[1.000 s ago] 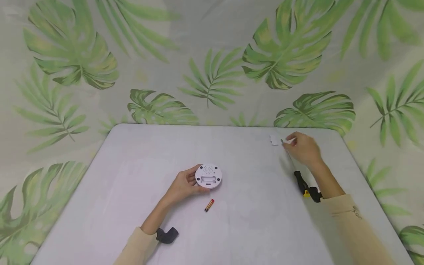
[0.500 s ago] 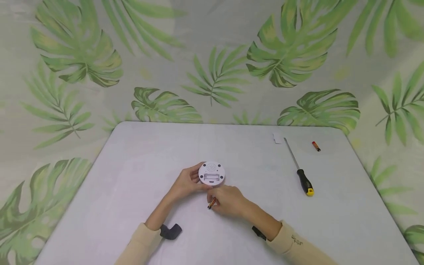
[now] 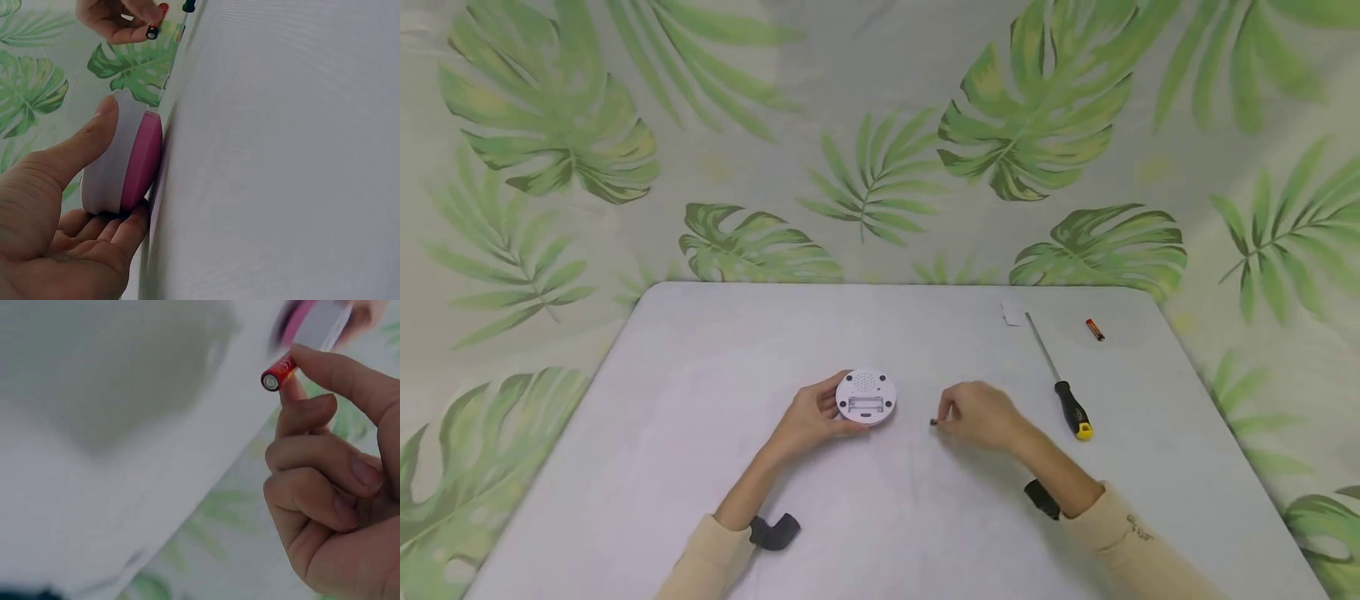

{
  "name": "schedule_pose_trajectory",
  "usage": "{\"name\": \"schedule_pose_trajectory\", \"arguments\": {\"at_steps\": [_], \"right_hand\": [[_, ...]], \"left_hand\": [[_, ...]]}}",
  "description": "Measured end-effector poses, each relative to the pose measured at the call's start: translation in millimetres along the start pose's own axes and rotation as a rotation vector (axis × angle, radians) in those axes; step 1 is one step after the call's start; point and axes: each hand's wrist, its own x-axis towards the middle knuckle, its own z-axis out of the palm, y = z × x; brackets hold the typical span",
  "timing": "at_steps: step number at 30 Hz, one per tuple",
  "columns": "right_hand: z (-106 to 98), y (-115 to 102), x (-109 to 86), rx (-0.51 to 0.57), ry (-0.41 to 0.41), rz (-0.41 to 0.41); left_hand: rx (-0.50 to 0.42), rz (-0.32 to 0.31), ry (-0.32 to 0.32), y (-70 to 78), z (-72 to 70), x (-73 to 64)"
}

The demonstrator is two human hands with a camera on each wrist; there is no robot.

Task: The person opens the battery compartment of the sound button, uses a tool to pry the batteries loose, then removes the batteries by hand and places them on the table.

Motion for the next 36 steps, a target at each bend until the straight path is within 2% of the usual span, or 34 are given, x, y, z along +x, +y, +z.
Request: {"name": "schedule_pose_trajectory", "arguments": {"at_steps": [2,7,11,15,20,28,32,36], "right_hand": [[-24.2,28.8,4.6,0.0,0.043,0.069],[-74.2,110.1,11.4,-0.024,0.224,0.3],[-95.9,168.0,10.9,-0.034,0.351,0.509],[-104.3,202.4,12.7,-0.038,0.398,0.614],[-99.3,215.9,17.5,-0.065,0.361,0.646],[-89.3,215.1,11.2,-0.114,0.35,0.665],[-92.6,206.3,9.0,-0.094,0.351,0.635],[-91.8,187.4,5.3,-0.063,0.366,0.542]], "left_hand": [[-0.006,0.0,0.006,-0.1,-1.9,-1.8],[-0.001,0.003,0.012,-2.5,-1.6,-4.7],[-0.011,0.004,-0.006,-4.8,1.7,-7.5],[0.002,0.006,-0.014,-4.7,5.5,-9.8],[0.0,-0.003,-0.007,-2.7,9.0,-11.5],[-0.008,-0.008,-0.012,-1.0,11.1,-10.2],[0.0,-0.002,-0.017,0.8,9.9,-7.4],[0.005,-0.002,-0.024,2.3,8.8,-2.8]]}}
